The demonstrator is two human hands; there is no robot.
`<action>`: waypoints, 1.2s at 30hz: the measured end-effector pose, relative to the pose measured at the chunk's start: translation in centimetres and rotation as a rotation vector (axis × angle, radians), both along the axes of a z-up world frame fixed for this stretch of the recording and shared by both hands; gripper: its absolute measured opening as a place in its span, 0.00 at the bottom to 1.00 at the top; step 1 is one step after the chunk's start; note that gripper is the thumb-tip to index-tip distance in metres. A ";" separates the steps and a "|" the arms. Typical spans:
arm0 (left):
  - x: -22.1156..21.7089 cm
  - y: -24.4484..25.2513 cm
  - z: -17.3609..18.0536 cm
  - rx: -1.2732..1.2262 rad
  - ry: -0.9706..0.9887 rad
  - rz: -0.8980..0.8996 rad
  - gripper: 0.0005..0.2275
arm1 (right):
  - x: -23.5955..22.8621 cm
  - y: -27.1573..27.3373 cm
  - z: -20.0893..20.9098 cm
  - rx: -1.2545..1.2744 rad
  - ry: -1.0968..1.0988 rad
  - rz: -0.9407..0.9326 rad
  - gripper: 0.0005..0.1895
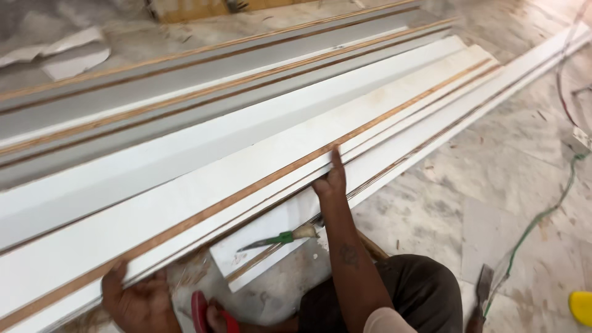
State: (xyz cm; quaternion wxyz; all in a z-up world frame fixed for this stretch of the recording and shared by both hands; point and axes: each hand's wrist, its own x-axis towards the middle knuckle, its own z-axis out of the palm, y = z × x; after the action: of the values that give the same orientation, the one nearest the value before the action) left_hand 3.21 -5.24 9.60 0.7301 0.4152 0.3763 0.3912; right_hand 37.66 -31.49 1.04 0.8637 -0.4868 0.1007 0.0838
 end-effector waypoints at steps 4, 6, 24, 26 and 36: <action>1.5 2.8 1.3 -0.490 -0.223 0.083 0.32 | 0.4 0.6 2.3 0.013 0.018 -0.038 0.29; 2.5 2.2 0.7 -0.467 -0.230 0.067 0.32 | -0.4 2.4 4.0 0.366 0.276 -0.120 0.28; 3.1 -7.8 -2.2 -0.621 -0.128 -0.063 0.32 | -2.0 8.6 4.7 0.384 0.271 -0.006 0.28; 3.2 -8.5 -2.7 -0.618 -0.126 -0.061 0.32 | -2.0 9.6 4.1 0.368 0.293 0.001 0.29; 2.3 -8.0 -2.7 -0.608 -0.154 0.023 0.32 | -4.2 10.0 4.8 0.380 0.276 -0.006 0.28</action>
State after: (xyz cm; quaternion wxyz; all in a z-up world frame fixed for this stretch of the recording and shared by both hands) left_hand 5.48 -13.20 6.90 0.8427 0.1425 0.4242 0.2992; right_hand 33.50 -21.48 5.85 0.9180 -0.2991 0.2018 0.1646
